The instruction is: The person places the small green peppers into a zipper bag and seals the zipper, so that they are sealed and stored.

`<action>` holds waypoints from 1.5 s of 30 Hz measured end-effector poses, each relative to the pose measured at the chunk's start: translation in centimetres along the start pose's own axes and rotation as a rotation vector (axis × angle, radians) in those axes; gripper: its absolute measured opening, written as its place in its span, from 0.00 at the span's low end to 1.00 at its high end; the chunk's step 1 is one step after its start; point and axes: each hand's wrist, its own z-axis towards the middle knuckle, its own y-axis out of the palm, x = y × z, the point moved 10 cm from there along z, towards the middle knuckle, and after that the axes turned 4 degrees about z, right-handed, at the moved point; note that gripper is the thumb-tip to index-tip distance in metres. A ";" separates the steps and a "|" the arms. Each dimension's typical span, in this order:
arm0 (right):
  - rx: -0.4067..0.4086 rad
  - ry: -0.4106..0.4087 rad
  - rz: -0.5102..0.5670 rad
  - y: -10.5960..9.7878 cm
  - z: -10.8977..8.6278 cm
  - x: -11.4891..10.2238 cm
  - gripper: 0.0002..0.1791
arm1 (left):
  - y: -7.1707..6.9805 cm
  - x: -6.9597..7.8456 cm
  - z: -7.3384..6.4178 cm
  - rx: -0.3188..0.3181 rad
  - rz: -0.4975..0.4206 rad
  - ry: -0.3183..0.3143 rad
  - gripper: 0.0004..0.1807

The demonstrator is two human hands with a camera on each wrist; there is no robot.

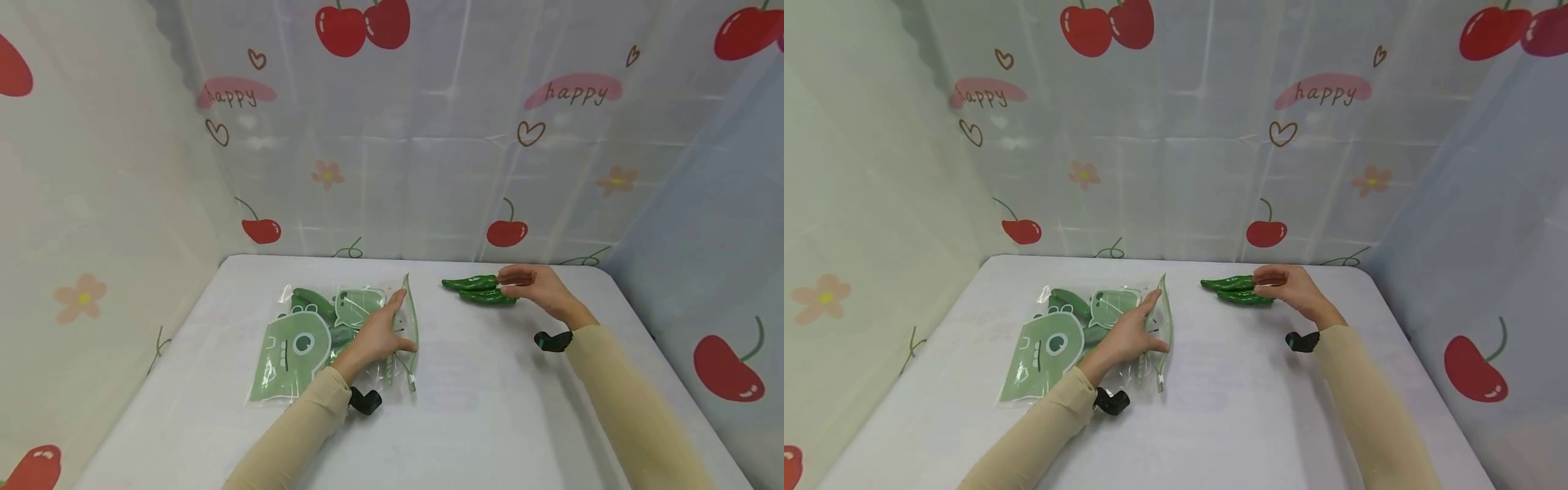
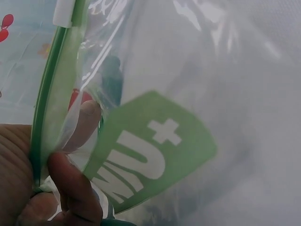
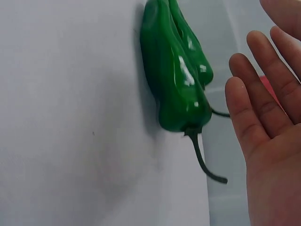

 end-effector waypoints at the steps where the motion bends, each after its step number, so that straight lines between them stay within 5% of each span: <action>1: 0.006 0.005 -0.002 -0.2 0.0 0.2 0.30 | 0.0 -0.1 0.0 0.001 -0.001 0.001 0.66; 15: 0.088 0.112 -0.055 -2.0 -0.1 3.6 0.29 | 0.1 -0.1 0.0 0.007 -0.014 0.007 0.67; 33: 0.083 0.125 -0.082 -0.4 0.2 6.3 0.30 | 0.0 0.1 -0.5 0.009 -0.033 -0.002 0.66; 45: 0.072 0.081 -0.139 1.1 -0.6 5.6 0.32 | -0.2 -0.1 -0.5 0.008 -0.039 -0.002 0.66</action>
